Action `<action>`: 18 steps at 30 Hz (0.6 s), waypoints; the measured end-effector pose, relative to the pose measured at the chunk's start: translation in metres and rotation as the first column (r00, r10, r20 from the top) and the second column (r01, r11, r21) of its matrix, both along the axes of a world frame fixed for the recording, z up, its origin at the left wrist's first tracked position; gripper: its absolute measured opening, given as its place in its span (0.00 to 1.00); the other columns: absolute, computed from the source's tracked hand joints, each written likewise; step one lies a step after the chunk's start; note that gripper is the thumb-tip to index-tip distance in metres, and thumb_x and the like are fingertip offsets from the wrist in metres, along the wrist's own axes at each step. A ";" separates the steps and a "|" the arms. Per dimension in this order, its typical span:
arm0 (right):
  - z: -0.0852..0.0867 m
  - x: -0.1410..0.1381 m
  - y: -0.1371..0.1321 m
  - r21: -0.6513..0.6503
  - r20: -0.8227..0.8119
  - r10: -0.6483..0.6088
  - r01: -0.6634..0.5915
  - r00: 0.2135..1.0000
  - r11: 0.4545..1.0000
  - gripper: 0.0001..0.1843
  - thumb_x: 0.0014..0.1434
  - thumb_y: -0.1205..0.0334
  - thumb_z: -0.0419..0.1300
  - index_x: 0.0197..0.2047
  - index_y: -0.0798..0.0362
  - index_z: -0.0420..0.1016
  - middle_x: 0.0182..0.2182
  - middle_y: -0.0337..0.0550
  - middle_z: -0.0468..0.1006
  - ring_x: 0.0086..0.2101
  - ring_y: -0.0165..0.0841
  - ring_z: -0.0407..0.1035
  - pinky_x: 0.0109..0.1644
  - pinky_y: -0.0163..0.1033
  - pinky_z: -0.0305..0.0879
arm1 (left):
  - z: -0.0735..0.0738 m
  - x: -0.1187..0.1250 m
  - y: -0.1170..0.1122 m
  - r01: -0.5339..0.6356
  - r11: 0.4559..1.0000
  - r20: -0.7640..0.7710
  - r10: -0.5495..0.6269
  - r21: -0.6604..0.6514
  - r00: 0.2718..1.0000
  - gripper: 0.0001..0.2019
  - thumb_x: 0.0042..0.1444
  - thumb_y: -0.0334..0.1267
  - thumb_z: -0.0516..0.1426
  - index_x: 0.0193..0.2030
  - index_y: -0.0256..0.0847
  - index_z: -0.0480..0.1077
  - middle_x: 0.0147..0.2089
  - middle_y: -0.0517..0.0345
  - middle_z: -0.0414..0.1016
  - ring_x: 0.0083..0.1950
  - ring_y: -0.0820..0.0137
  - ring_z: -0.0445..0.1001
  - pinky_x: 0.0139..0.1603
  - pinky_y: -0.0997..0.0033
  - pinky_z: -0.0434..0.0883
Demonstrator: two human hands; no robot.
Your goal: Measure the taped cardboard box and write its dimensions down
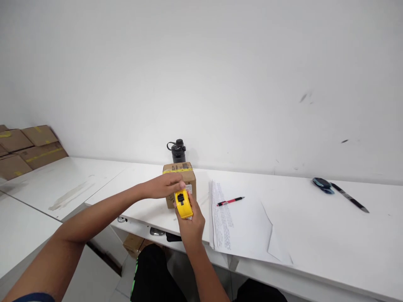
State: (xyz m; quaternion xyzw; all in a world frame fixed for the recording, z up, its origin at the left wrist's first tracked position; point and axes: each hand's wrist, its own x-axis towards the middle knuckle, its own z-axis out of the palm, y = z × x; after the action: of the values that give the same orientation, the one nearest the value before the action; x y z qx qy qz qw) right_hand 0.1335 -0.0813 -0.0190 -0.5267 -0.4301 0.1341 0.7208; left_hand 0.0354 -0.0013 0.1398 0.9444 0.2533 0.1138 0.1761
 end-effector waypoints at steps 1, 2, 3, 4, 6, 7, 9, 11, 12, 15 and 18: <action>-0.001 -0.001 -0.001 0.025 0.011 -0.011 0.011 1.000 1.000 0.34 0.52 0.47 0.66 0.58 0.56 0.72 0.50 0.54 0.79 0.49 0.45 0.74 0.54 0.48 0.70 | -0.003 -0.001 0.004 0.039 0.998 -0.004 -0.039 0.046 0.999 0.27 0.65 0.57 0.39 0.34 0.42 0.70 0.36 0.54 0.74 0.38 0.65 0.71 0.41 0.64 0.67; -0.002 -0.002 -0.003 0.045 0.018 -0.018 0.017 1.000 0.999 0.33 0.52 0.47 0.66 0.58 0.56 0.72 0.51 0.55 0.78 0.49 0.45 0.74 0.54 0.48 0.70 | -0.006 -0.003 0.011 0.050 0.994 -0.010 -0.050 0.095 0.999 0.28 0.66 0.57 0.37 0.39 0.42 0.72 0.41 0.52 0.75 0.45 0.62 0.72 0.48 0.61 0.67; -0.003 -0.004 -0.004 0.059 0.021 -0.017 0.016 1.000 0.998 0.32 0.52 0.48 0.66 0.57 0.56 0.72 0.52 0.55 0.78 0.50 0.45 0.74 0.55 0.48 0.70 | -0.009 -0.005 0.019 0.033 0.989 -0.021 -0.030 0.143 0.999 0.28 0.66 0.58 0.38 0.46 0.43 0.72 0.49 0.50 0.75 0.53 0.59 0.71 0.55 0.58 0.65; -0.003 -0.004 -0.005 0.065 0.016 -0.010 0.009 1.000 0.998 0.32 0.53 0.49 0.66 0.57 0.56 0.72 0.52 0.55 0.77 0.50 0.44 0.73 0.55 0.48 0.70 | -0.014 -0.009 0.029 -0.012 0.984 -0.036 0.019 0.178 0.999 0.28 0.63 0.60 0.42 0.54 0.43 0.70 0.57 0.48 0.72 0.61 0.55 0.67 0.62 0.54 0.60; -0.004 -0.005 -0.007 0.060 -0.016 0.009 -0.008 1.000 0.998 0.31 0.53 0.50 0.66 0.57 0.56 0.72 0.52 0.55 0.77 0.50 0.44 0.73 0.54 0.47 0.71 | -0.027 -0.020 0.046 -0.136 0.972 -0.078 0.153 0.193 0.985 0.41 0.53 0.65 0.53 0.67 0.41 0.57 0.71 0.43 0.56 0.71 0.47 0.52 0.69 0.48 0.51; -0.004 -0.005 -0.008 0.052 -0.037 0.015 -0.013 0.999 0.999 0.32 0.53 0.50 0.66 0.57 0.57 0.72 0.52 0.55 0.77 0.50 0.44 0.73 0.54 0.47 0.71 | -0.034 -0.029 0.052 -0.193 0.965 -0.095 0.212 0.175 0.973 0.49 0.48 0.66 0.57 0.71 0.39 0.51 0.74 0.41 0.48 0.73 0.45 0.46 0.71 0.47 0.48; -0.005 -0.001 -0.011 0.029 -0.070 0.009 -0.007 0.998 1.000 0.32 0.52 0.49 0.66 0.57 0.57 0.72 0.52 0.56 0.77 0.50 0.44 0.74 0.54 0.47 0.71 | -0.051 -0.052 0.057 -0.283 0.950 -0.075 0.294 0.129 0.953 0.55 0.47 0.64 0.60 0.73 0.38 0.42 0.76 0.42 0.38 0.75 0.46 0.39 0.73 0.48 0.46; -0.007 0.007 -0.012 -0.005 -0.081 -0.015 0.015 0.997 1.000 0.33 0.51 0.48 0.67 0.56 0.57 0.73 0.52 0.56 0.78 0.50 0.44 0.74 0.53 0.47 0.71 | -0.071 -0.081 0.052 -0.356 0.927 0.041 0.354 0.116 0.934 0.52 0.51 0.63 0.58 0.74 0.41 0.39 0.76 0.46 0.35 0.76 0.50 0.37 0.74 0.50 0.44; -0.007 0.012 -0.012 -0.026 -0.083 -0.027 0.025 0.996 0.999 0.33 0.50 0.47 0.67 0.56 0.57 0.73 0.52 0.56 0.78 0.50 0.45 0.74 0.54 0.47 0.71 | -0.083 -0.097 0.046 -0.391 0.914 0.107 0.380 0.109 0.919 0.51 0.52 0.62 0.57 0.74 0.41 0.38 0.76 0.47 0.35 0.76 0.51 0.37 0.74 0.51 0.44; -0.001 0.031 -0.007 -0.093 -0.106 -0.041 0.031 0.993 0.995 0.35 0.48 0.46 0.68 0.55 0.57 0.73 0.50 0.55 0.79 0.48 0.45 0.74 0.53 0.49 0.70 | -0.129 -0.136 0.018 -0.468 0.884 0.305 0.448 -0.009 0.840 0.48 0.56 0.58 0.56 0.74 0.43 0.34 0.76 0.47 0.37 0.75 0.53 0.42 0.74 0.52 0.45; 0.016 0.046 0.002 -0.110 -0.143 0.007 -0.023 0.990 0.994 0.36 0.46 0.46 0.69 0.54 0.57 0.72 0.47 0.53 0.80 0.46 0.45 0.75 0.52 0.50 0.70 | -0.178 -0.152 -0.018 -0.453 0.871 0.414 0.490 -0.192 0.767 0.45 0.58 0.56 0.55 0.74 0.45 0.36 0.74 0.47 0.48 0.74 0.54 0.49 0.72 0.53 0.52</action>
State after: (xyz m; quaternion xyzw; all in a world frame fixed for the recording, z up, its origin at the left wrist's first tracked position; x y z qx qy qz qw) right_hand 0.1792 -0.0792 -0.0032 -0.5520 -0.3734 0.2006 0.7181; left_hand -0.1162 -0.0196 -0.0385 0.7898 0.4389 0.3592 0.2335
